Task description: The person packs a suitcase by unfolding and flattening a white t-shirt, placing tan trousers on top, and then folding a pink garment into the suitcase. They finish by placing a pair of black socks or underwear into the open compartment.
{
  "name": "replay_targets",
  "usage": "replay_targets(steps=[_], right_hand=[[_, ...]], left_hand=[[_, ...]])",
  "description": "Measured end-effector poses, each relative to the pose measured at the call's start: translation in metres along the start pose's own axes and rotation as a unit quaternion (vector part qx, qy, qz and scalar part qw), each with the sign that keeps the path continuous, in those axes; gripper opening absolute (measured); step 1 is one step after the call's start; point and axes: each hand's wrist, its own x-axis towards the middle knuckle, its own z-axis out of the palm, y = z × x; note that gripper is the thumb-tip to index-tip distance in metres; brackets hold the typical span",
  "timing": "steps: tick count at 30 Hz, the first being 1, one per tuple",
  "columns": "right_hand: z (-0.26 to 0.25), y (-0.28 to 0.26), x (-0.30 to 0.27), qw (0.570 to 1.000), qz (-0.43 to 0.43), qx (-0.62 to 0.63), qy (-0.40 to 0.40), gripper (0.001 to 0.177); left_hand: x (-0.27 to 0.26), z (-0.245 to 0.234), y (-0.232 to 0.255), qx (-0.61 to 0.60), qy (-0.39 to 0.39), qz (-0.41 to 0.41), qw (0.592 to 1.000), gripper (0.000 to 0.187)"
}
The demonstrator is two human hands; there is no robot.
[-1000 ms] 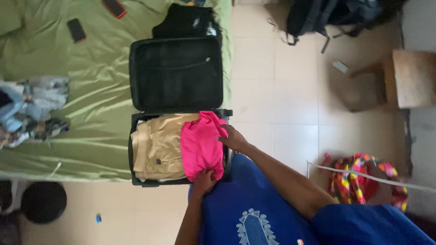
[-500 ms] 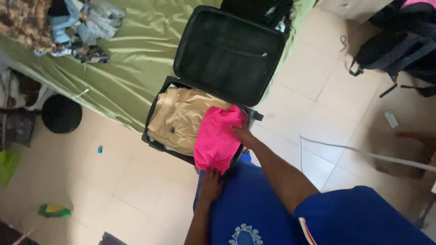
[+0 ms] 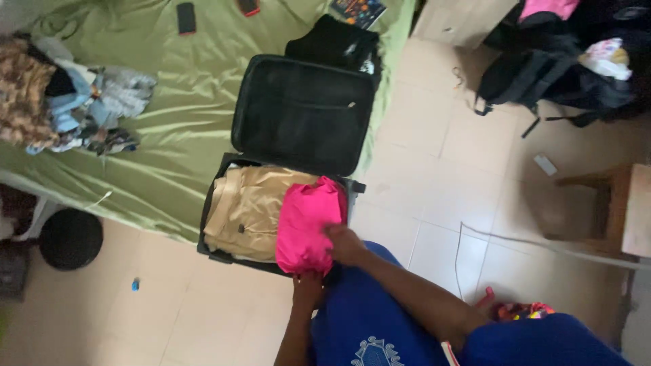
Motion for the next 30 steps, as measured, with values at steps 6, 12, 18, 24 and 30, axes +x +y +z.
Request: replay_targets(steps=[6,12,18,24,30], right_hand=[[-0.003,0.009,-0.030,0.996,-0.073,-0.054,-0.021,0.049],[0.000,0.007,-0.054,0.989,0.091,0.115,0.010,0.051],[-0.006,-0.018,-0.081,0.982,0.082,0.150,0.074,0.052],[-0.048,-0.041,-0.115,0.973,0.084,0.200,0.084,0.050],[-0.074,-0.047,-0.110,0.944,0.157,0.282,0.071,0.046]], left_hand=[[-0.020,-0.002,-0.002,-0.159,0.089,0.002,0.983,0.058],[-0.041,0.000,0.004,-0.043,0.030,0.035,0.998,0.090],[-0.020,0.002,0.011,0.011,0.062,-0.010,0.998,0.066],[-0.020,0.015,0.008,-0.035,0.082,-0.030,0.996,0.073],[-0.033,0.023,0.013,-0.112,0.083,-0.045,0.989,0.087]])
